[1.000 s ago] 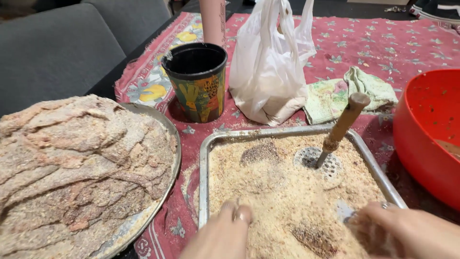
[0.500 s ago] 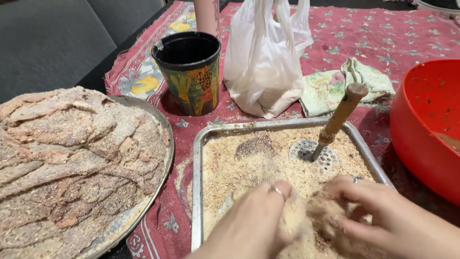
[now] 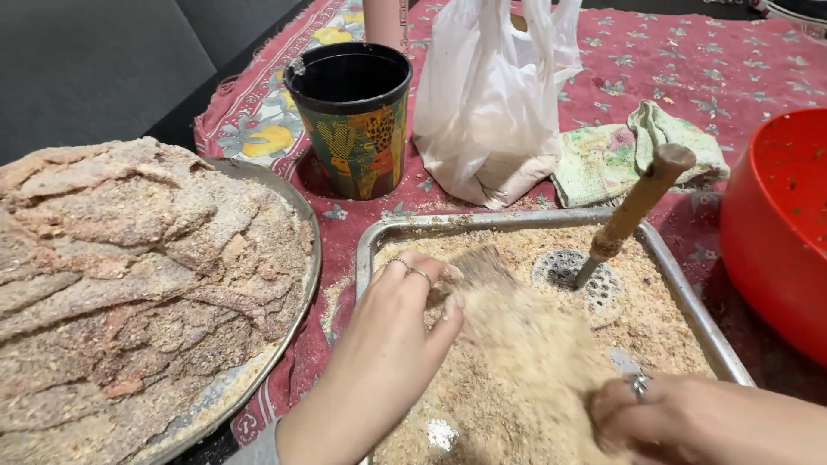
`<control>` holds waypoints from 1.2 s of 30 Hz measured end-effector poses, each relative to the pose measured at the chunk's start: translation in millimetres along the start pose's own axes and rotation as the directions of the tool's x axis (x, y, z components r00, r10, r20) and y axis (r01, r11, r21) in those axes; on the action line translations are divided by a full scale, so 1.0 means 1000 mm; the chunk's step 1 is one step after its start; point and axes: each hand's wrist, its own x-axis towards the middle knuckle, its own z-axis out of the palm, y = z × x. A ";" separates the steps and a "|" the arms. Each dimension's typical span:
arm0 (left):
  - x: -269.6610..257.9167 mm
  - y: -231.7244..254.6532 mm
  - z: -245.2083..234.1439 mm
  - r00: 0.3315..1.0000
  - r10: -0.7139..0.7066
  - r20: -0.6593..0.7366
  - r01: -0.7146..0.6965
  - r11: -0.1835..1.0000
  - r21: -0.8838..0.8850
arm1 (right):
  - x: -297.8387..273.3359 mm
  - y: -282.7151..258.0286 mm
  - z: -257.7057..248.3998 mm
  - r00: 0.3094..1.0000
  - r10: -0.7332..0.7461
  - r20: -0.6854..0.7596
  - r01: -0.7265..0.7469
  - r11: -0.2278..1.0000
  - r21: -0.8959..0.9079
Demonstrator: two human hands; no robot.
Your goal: Breading slices of raw meat by dipping them in a marinade and pressing them into breadcrumbs on a tray.
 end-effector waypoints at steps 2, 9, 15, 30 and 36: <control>-0.002 -0.010 0.005 0.981 0.153 -0.116 -0.147 0.988 0.055 | -0.004 0.009 -0.002 0.988 0.049 0.145 -0.054 0.998 0.030; 0.022 -0.008 0.026 0.960 -0.155 0.233 0.183 0.978 -0.104 | -0.006 -0.001 -0.015 0.986 0.107 0.131 -0.099 0.993 -0.069; 0.035 0.008 0.016 0.880 -0.315 0.355 0.446 0.806 -0.390 | 0.031 0.003 0.011 0.980 -0.187 -0.064 0.142 0.891 -0.431; -0.009 0.006 -0.012 0.977 -0.176 0.117 0.138 0.951 0.277 | 0.056 -0.005 0.007 0.904 -0.007 -0.427 -0.183 0.896 -0.404; -0.015 0.012 -0.014 1.000 0.020 0.008 -0.021 0.991 0.130 | 0.066 -0.029 0.009 0.822 -0.517 0.240 0.311 0.054 -0.949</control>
